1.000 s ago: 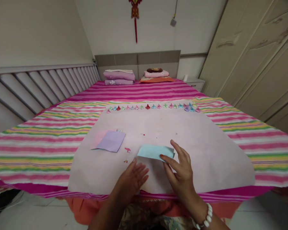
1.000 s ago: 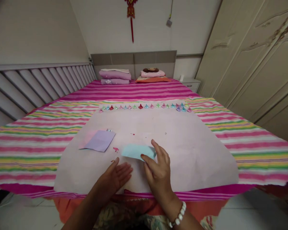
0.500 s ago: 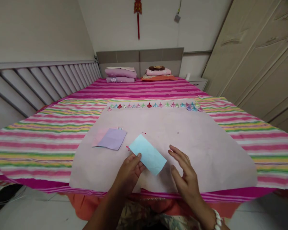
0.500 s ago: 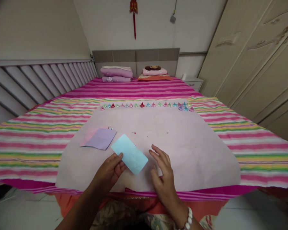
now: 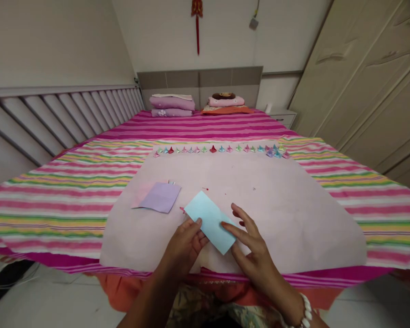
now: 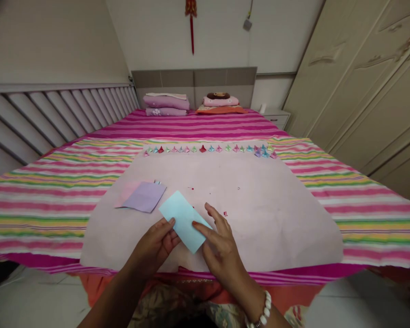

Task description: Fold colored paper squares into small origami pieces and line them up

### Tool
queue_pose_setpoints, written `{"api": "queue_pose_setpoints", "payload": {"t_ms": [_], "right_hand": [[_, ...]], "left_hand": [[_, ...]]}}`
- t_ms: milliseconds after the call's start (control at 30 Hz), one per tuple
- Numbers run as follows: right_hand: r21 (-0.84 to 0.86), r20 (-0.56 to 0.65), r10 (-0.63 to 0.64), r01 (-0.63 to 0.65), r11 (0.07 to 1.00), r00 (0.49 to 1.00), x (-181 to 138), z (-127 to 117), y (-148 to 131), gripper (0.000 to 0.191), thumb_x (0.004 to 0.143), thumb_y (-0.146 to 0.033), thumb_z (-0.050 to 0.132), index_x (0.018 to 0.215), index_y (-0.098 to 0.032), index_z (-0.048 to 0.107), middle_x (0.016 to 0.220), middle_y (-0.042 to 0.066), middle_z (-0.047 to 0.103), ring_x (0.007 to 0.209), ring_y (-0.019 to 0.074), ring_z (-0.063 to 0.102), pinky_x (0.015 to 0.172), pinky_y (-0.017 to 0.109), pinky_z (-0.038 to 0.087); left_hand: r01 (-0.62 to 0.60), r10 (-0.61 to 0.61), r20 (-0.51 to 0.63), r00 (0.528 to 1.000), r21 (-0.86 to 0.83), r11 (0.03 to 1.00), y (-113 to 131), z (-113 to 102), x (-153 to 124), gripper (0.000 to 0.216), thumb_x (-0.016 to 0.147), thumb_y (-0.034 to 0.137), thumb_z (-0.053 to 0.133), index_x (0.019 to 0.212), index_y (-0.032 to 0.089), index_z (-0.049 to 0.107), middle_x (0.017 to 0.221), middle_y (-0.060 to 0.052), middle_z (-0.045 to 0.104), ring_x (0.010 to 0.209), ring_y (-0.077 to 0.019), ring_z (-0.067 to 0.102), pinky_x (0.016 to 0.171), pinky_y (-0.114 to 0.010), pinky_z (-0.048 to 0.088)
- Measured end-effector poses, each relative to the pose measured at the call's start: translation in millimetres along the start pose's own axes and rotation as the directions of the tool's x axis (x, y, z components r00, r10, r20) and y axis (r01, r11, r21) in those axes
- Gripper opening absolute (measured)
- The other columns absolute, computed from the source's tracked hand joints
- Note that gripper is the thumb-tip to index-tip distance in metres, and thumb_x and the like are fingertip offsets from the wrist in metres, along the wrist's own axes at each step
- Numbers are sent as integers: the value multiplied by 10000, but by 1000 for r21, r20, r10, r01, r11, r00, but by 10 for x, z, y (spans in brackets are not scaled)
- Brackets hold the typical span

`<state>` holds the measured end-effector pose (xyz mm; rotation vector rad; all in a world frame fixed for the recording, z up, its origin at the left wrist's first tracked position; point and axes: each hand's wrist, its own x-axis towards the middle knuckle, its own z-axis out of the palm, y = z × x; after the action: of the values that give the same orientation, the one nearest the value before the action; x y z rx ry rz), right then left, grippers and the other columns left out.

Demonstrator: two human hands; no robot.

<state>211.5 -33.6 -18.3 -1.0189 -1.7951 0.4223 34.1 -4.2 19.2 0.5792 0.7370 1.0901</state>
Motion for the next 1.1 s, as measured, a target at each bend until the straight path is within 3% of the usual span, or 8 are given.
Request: {"api": "queue_pose_setpoints", "payload": {"t_ms": [133,267,400,500,633,900,1100], "right_hand": [[270,-18,200,-188,944,980,36,-72,36,499,851,-161,514,1310,-356,507,1400,65,484,1294,292,416,1019,528,341],[606,129,440,-422,674,889,131,-125,40,362,863,-296,570,1224,-305,593,1160,71,664,1045,245,607,895,417,455],[669,238,555,-549,502,797,226,-86,6,378,723,-356,747,1074,-233,680,894,40,692,818,188,631,738,316,485],[688,305,570,-590,422,763,245,-27,-18,440,663,-347,796,1065,-219,670,802,15,667,730,169,622,690,312,486],[692,276,586,-581,429,762,228,7,-43,471,641,-334,813,1071,-220,659,759,-3,644,688,151,602,654,294,477],[660,143,564,-503,558,814,176,-116,-47,368,815,-403,656,1148,-244,648,889,38,693,659,139,568,642,297,453],[714,199,600,-534,453,775,222,-125,-39,441,712,-393,756,1113,-232,668,913,56,700,711,161,587,639,294,448]], "left_hand": [[-15,16,-26,1000,51,999,11,-16,-9,243,776,252,688,965,111,631,934,-124,734,964,-249,676,891,-375,512],[14,-17,19,1000,145,989,9,-6,-17,292,764,313,701,967,109,657,931,-129,737,926,-252,682,847,-369,513],[73,-95,81,992,241,968,-14,34,-38,342,746,355,711,966,95,681,916,-140,738,900,-263,681,788,-359,516],[85,-111,83,990,267,960,-26,38,-54,365,743,365,711,989,97,686,913,-140,739,879,-261,681,758,-351,514],[71,-97,79,992,279,958,-17,3,-53,364,757,341,699,1033,105,680,932,-138,737,858,-249,679,750,-348,511],[30,-40,37,999,247,969,57,-40,-12,370,756,325,696,1051,104,668,942,-139,733,843,-242,678,760,-349,505],[54,-95,95,991,367,929,48,14,-48,390,753,366,691,1056,121,678,913,-119,732,806,-220,666,726,-319,494]]}}
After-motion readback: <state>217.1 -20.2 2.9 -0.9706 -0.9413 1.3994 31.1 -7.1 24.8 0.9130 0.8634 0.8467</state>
